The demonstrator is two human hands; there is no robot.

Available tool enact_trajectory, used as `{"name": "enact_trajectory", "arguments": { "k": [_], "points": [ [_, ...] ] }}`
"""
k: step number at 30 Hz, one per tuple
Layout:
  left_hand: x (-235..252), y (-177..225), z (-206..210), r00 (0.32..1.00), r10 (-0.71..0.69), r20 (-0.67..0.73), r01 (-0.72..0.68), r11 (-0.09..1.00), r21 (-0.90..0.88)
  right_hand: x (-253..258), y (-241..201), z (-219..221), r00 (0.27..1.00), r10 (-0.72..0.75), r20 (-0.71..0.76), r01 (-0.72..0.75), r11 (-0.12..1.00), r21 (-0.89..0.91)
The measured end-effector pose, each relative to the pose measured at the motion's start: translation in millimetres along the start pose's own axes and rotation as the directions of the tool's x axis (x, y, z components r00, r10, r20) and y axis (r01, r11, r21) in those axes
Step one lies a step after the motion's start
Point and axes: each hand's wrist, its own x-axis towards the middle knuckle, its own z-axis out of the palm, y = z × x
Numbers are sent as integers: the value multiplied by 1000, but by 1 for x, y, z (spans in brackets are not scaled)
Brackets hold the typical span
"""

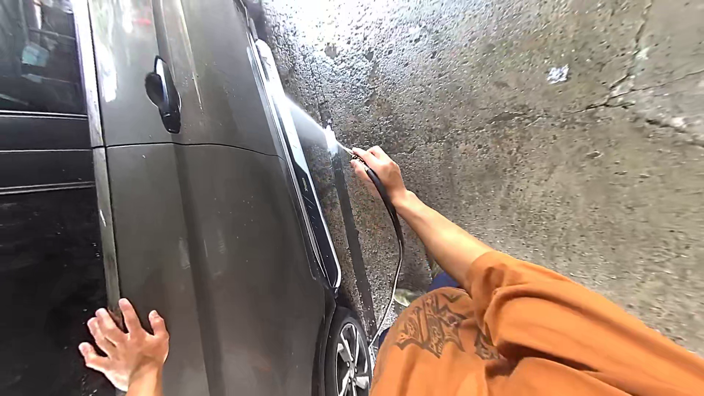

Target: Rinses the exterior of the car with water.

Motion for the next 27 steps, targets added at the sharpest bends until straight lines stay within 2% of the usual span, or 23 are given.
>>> {"name": "enact_trajectory", "arguments": {
  "k": [13,15,16,18,20,22,27],
  "points": [
    [1,-1,-2,999,-11,34,10,1000,14,36,-2,-2,996,42,-84,-40,999,22],
    [-1,-3,-4,998,-15,62,14,1000,23,25,1,0,997,73,24,-74,996,54],
    [-1,-3,-3,997,-20,73,18,999,31,18,4,1,988,81,135,-92,993,78],
    [1,-3,-2,996,-30,87,28,999,31,2,18,5,912,72,405,-128,985,113],
    [-1,-4,0,995,-37,93,35,999,29,-16,33,11,817,67,573,-155,982,106],
    [0,-5,1,995,-45,94,42,999,31,-26,40,16,825,73,560,-152,984,95],
    [-2,-8,4,994,-50,102,46,998,40,-30,33,18,924,151,351,-160,987,-4]
  ]
}}
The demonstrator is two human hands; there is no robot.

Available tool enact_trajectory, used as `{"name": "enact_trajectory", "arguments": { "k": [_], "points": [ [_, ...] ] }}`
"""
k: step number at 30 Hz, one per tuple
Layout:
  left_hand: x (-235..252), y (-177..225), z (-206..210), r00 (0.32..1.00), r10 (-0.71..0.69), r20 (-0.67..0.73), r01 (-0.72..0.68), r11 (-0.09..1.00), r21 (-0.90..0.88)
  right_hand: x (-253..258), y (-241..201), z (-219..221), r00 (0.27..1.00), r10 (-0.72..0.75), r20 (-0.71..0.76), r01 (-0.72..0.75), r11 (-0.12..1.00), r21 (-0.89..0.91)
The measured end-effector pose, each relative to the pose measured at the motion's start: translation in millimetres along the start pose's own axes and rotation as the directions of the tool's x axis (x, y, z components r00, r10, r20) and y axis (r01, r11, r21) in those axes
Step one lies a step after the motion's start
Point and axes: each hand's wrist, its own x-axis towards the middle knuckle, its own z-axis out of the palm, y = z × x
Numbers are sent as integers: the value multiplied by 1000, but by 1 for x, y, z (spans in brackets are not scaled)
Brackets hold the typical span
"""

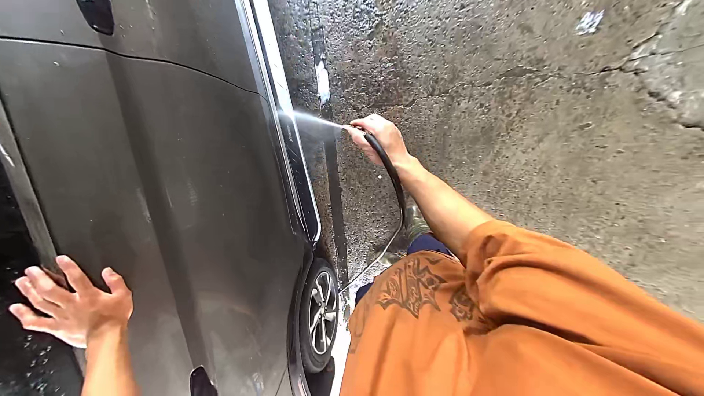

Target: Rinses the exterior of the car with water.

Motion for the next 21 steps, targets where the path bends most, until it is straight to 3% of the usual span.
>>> {"name": "enact_trajectory", "arguments": {
  "k": [7,21],
  "points": [
    [-2,2,0,1000,-7,-15,6,999,-40,0,-7,14,999,27,-28,-27,1000,0],
    [-1,2,4,1000,2,-27,-4,998,-55,32,-19,9,968,-26,-250,31,999,15]
  ]
}}
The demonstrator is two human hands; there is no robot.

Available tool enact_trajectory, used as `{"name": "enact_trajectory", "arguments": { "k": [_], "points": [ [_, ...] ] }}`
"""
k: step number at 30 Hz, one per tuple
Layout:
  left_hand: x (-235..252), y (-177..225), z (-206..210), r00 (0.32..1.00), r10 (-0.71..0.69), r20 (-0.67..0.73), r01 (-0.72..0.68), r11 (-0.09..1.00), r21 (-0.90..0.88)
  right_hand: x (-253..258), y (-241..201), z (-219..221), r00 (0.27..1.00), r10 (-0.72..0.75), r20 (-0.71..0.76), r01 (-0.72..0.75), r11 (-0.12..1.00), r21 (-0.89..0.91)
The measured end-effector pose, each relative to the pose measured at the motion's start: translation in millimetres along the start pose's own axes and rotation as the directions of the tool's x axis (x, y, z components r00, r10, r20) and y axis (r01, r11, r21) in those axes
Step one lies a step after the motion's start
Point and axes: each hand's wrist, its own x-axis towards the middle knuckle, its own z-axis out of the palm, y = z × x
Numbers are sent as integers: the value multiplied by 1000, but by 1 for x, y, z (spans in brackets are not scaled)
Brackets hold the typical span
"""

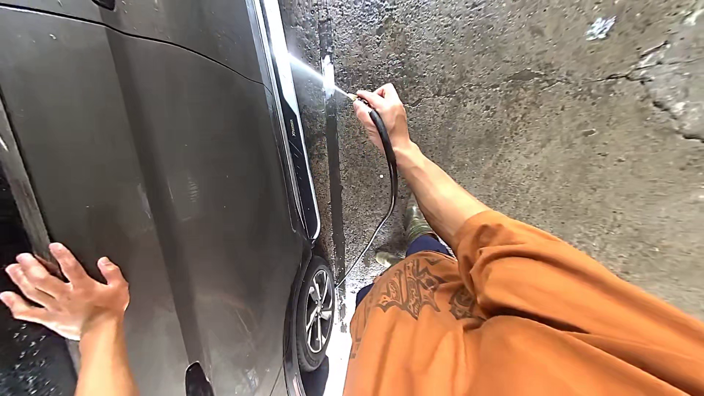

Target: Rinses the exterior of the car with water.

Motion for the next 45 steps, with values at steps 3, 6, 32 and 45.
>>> {"name": "enact_trajectory", "arguments": {
  "k": [3,6,32,45],
  "points": [
    [2,-1,1,1000,5,-10,-5,1000,11,8,-1,-3,999,14,-31,-14,1000,7],
    [3,0,1,999,25,-49,-25,1000,10,17,-3,-8,998,5,-66,-5,1000,-5],
    [0,-2,-1,993,67,-95,-69,998,-13,56,-38,-36,967,11,-254,11,997,83],
    [-7,-10,5,999,-30,40,32,999,-42,11,8,-18,831,-47,554,-36,990,139]
  ]
}}
